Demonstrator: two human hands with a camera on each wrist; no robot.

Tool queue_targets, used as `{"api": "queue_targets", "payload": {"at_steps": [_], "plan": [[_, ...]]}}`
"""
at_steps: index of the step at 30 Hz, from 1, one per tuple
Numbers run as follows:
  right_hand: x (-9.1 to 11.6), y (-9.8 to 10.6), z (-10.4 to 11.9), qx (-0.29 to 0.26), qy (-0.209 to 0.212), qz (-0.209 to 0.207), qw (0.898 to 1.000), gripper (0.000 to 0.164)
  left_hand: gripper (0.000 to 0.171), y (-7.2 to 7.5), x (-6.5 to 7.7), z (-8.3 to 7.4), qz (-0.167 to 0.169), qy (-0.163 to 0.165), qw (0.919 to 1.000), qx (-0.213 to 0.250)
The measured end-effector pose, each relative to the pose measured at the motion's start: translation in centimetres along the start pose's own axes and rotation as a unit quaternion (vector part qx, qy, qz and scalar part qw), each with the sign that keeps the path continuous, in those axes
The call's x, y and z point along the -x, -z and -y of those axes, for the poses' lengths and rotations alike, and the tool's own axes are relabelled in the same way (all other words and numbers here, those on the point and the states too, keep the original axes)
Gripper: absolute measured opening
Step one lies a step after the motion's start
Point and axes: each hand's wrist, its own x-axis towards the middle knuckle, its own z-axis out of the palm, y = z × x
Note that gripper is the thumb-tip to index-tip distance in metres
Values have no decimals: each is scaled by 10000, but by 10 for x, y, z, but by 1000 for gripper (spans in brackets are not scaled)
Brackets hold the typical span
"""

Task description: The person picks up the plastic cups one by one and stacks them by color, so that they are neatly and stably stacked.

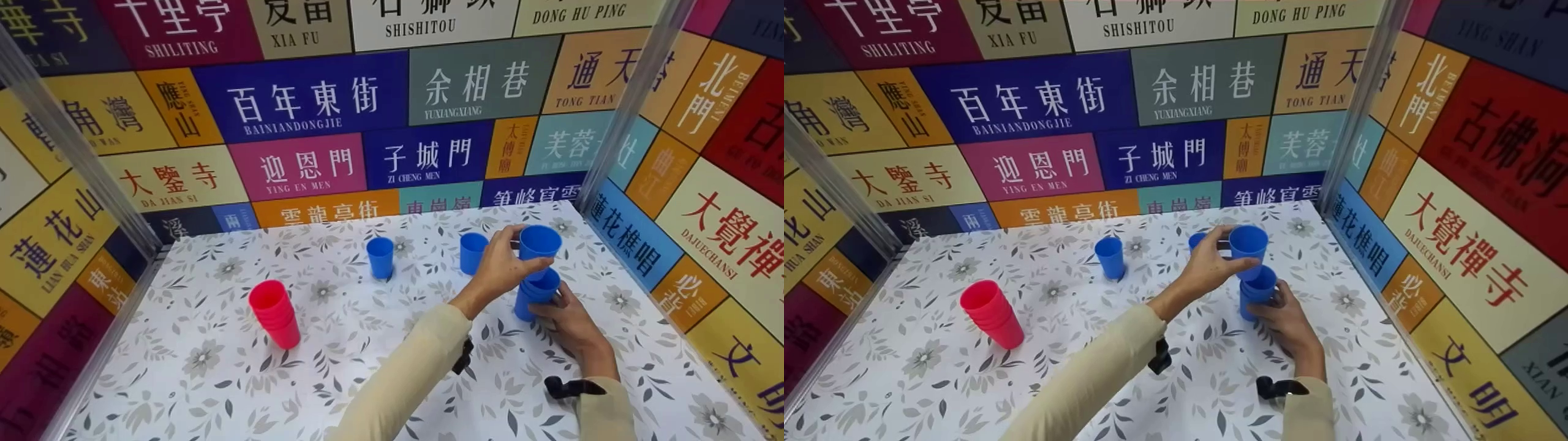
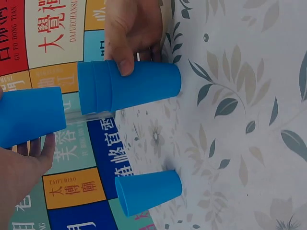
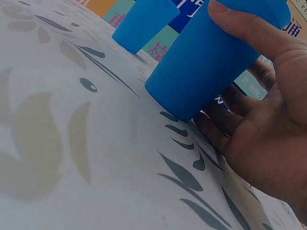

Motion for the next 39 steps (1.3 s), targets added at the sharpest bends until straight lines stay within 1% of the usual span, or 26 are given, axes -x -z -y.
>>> {"api": "queue_targets", "payload": {"at_steps": [5,9,12,18,22,24,28,33,39], "plan": [[-1,0,-1,-57,8,87,9999,105,65,-10,0,3,-56,133,9999,0],[-2,1,-2,-4,72,36,10000,102,64,-16,0,6,-37,80,9999,111],[-2,1,-2,42,121,23,9999,101,64,-18,-1,8,-11,53,9997,218],[-1,1,-2,-78,247,112,9996,98,63,-23,-3,12,-22,48,9990,436],[0,0,-2,-12,274,122,9996,97,63,-26,-3,14,2,139,9987,487],[0,-1,-2,20,300,133,9995,96,63,-28,-2,16,63,167,9989,424],[-2,-3,-3,34,318,165,9994,96,66,-26,0,17,119,204,9994,266],[-1,-1,-3,-75,283,138,9995,96,70,-18,-2,17,54,191,9997,126],[0,0,-1,-99,170,64,9998,101,71,-3,-3,29,-42,144,9998,128]]}}
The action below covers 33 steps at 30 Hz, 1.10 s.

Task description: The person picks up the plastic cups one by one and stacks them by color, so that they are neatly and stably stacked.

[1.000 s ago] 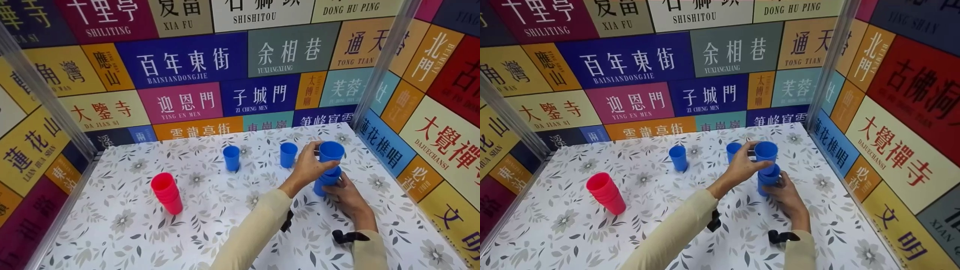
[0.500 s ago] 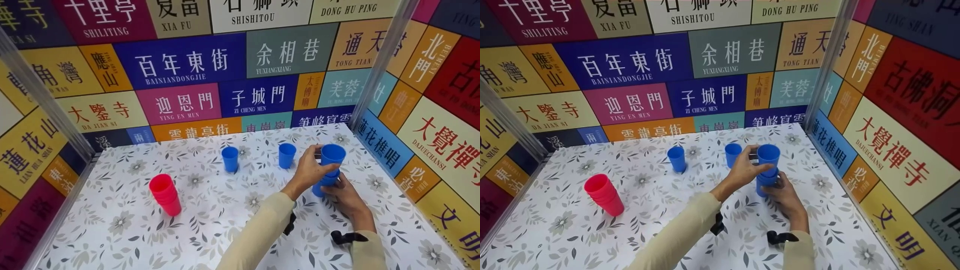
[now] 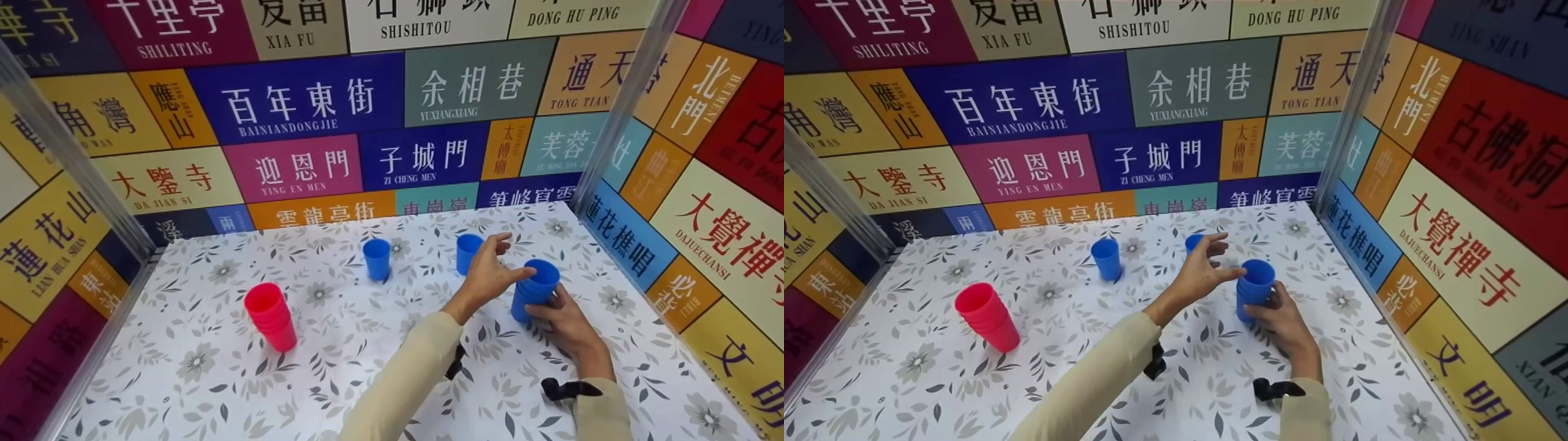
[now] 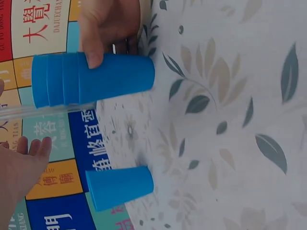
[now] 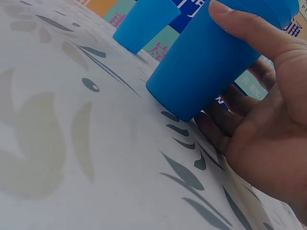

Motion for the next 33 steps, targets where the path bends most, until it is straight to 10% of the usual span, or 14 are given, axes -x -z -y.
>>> {"api": "queue_targets", "payload": {"at_steps": [20,33], "plan": [[4,2,-4,365,622,39,9974,93,69,114,0,55,-920,-43,9953,-290],[0,0,-1,332,204,-105,9992,101,67,166,3,82,-1783,-23,9824,-564]]}}
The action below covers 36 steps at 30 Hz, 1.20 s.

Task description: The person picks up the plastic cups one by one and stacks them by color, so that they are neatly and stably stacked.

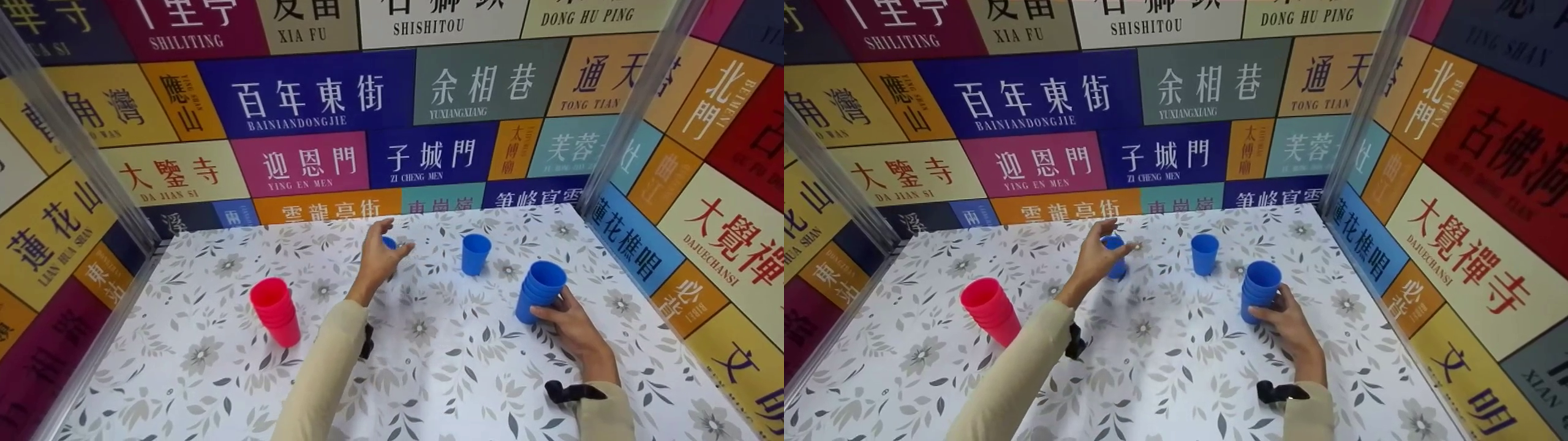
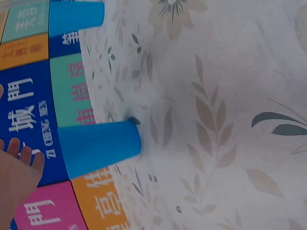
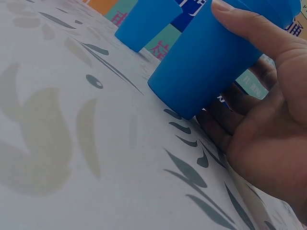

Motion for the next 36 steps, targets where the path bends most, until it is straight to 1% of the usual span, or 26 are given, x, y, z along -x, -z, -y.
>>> {"api": "queue_targets", "payload": {"at_steps": [3,6,11,14,20,23,30,33,36], "plan": [[-1,0,-1,-115,-34,15,9999,103,68,4,-1,8,-169,139,9998,45],[-1,0,-1,-146,-20,6,9999,102,71,7,-2,16,-279,273,9991,183],[1,1,-1,-50,54,-24,10000,96,75,10,-1,31,-488,569,9952,624],[3,1,0,36,105,11,9999,95,77,8,0,41,-591,767,9920,812],[3,-1,0,-9,86,34,10000,97,81,-1,3,56,-563,984,9904,790],[0,-2,-1,-41,78,33,10000,97,84,-5,2,58,-589,1140,9889,749],[-2,-2,-1,-169,55,-15,9998,99,89,-12,-3,57,-567,1499,9845,707],[-1,-1,-1,-181,33,-39,9998,99,85,-15,-2,59,-625,1562,9832,704],[0,-1,-2,-159,16,-74,9998,99,79,-16,-2,59,-671,1524,9834,715]]}}
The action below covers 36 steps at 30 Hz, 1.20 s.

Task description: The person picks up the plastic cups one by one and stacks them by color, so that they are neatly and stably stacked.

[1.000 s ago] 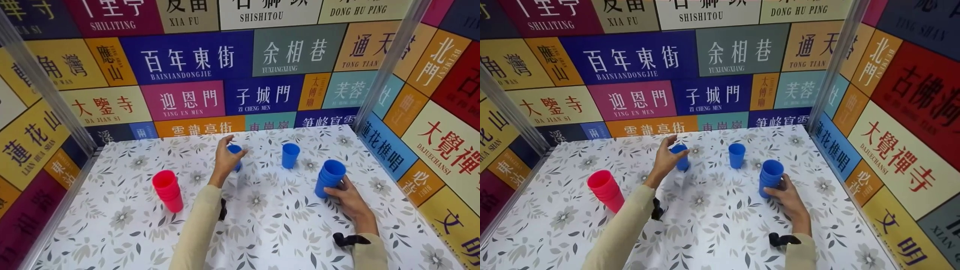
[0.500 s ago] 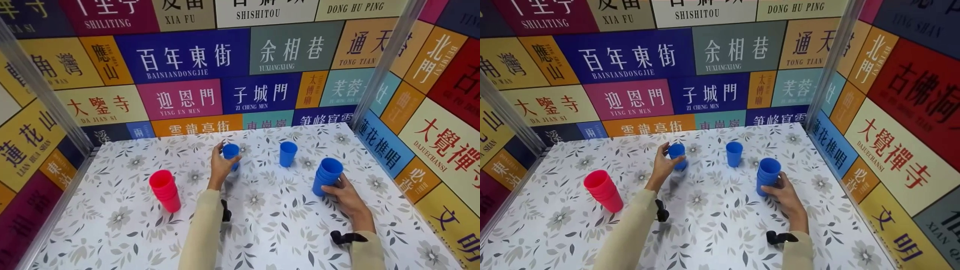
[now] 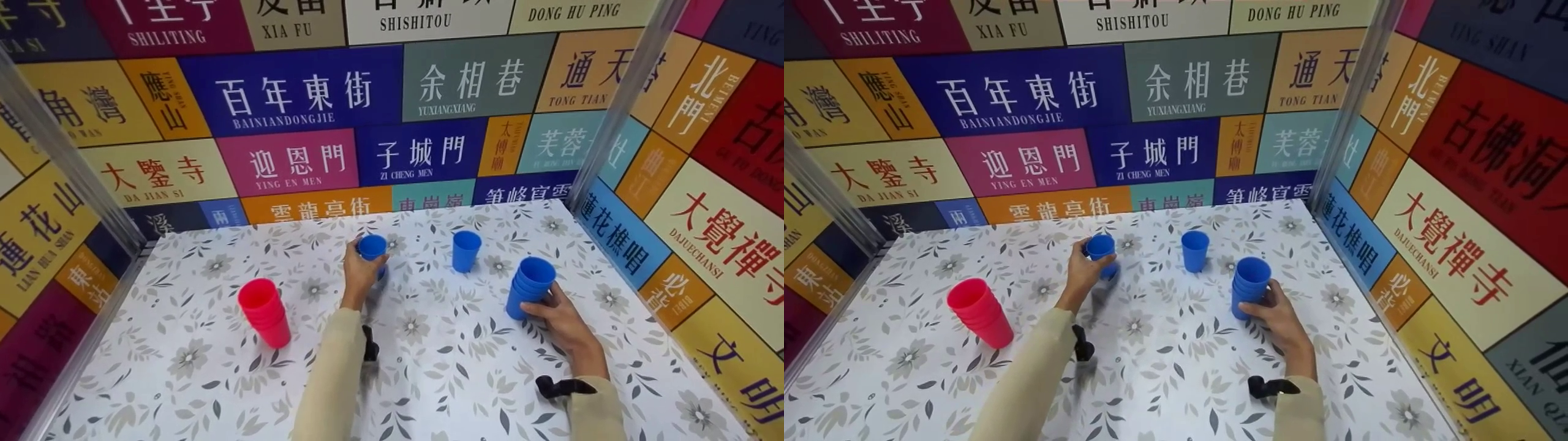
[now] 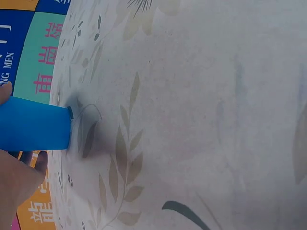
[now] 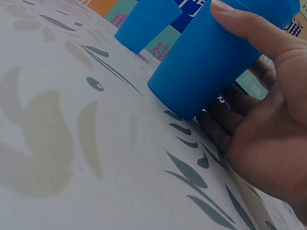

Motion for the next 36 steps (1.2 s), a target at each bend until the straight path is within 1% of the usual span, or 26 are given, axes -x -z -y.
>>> {"api": "queue_targets", "payload": {"at_steps": [3,10,17,23,25,28,36], "plan": [[0,-1,0,-16,6,-4,10000,99,75,3,0,0,3,-54,10000,10],[2,0,1,-6,39,135,9999,98,75,5,3,-3,96,-215,9997,-45],[2,2,1,-9,-106,61,9999,100,74,2,11,-13,418,-380,9984,-102],[2,2,0,-7,-72,76,9999,101,76,-3,17,-29,763,-470,9959,-95],[2,2,1,30,-68,96,9999,102,76,-4,20,-36,878,-543,9946,-95],[3,2,1,76,-42,79,9999,102,75,-6,26,-47,1060,-721,9917,-133],[1,1,2,156,18,156,9998,101,75,-9,42,-75,1387,-1257,9821,-229]]}}
